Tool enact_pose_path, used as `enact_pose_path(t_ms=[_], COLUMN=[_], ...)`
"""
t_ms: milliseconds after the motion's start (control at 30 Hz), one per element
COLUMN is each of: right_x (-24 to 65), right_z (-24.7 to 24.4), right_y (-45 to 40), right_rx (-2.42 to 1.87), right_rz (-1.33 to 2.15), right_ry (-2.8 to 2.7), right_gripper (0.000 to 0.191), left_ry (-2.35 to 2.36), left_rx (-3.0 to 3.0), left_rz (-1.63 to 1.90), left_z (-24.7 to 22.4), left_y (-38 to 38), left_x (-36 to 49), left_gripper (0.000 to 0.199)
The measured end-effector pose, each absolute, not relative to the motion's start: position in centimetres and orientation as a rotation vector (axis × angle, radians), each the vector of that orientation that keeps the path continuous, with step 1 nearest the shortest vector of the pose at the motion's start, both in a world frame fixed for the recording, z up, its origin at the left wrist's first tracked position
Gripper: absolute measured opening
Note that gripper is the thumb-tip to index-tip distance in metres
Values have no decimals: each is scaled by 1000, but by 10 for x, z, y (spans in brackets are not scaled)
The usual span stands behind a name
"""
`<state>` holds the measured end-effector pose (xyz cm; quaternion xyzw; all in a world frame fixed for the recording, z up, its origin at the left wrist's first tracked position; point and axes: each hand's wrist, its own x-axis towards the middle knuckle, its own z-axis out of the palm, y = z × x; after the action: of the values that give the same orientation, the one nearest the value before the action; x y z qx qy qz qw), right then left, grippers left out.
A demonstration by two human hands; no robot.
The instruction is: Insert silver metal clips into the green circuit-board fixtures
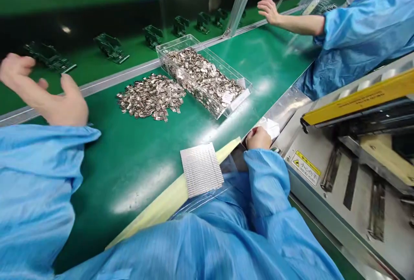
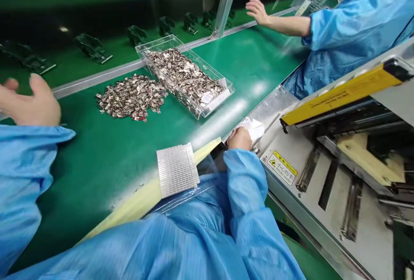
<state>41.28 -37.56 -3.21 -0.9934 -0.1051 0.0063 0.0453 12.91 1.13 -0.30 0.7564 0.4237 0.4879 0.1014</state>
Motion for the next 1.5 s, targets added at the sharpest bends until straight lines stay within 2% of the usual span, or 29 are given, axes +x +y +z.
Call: enact_pose_path(t_ms=[100, 200, 300, 400, 500, 600, 700, 933, 1500], right_x=[406, 378, 335, 292, 261, 244, 237, 229, 223], right_z=[-27, -18, -15, -22, -34, -41, -42, -40, -40], right_y=[-378, -391, -422, -454, -466, -457, -445, -438, -424], right_rx=[-2935, -2816, -2528, -2091, -1593, -1138, -912, -840, -1181], right_rz=[-17, -93, -144, 234, 719, 936, 1027, 1037, 937], right_ry=[-394, -511, -610, -511, -252, -46, 62, 153, 88], right_gripper=[20, 16, 13, 16, 24, 26, 25, 27, 24], left_ry=[732, 170, -232, -305, -252, -228, -222, -225, -207], left_rx=[2489, 2561, 2612, 2659, 2684, 2715, 2723, 2693, 2655], left_rz=[1429, 980, 484, 209, 114, 76, 86, 123, 91], left_z=[5, 11, 14, 15, 13, 11, 10, 9, 10], left_y=[-88, -177, -229, -249, -255, -258, -260, -261, -262], left_x=[138, 141, 144, 156, 169, 177, 177, 176, 176], left_gripper=[46, 30, 33, 37, 37, 36, 32, 31, 29])
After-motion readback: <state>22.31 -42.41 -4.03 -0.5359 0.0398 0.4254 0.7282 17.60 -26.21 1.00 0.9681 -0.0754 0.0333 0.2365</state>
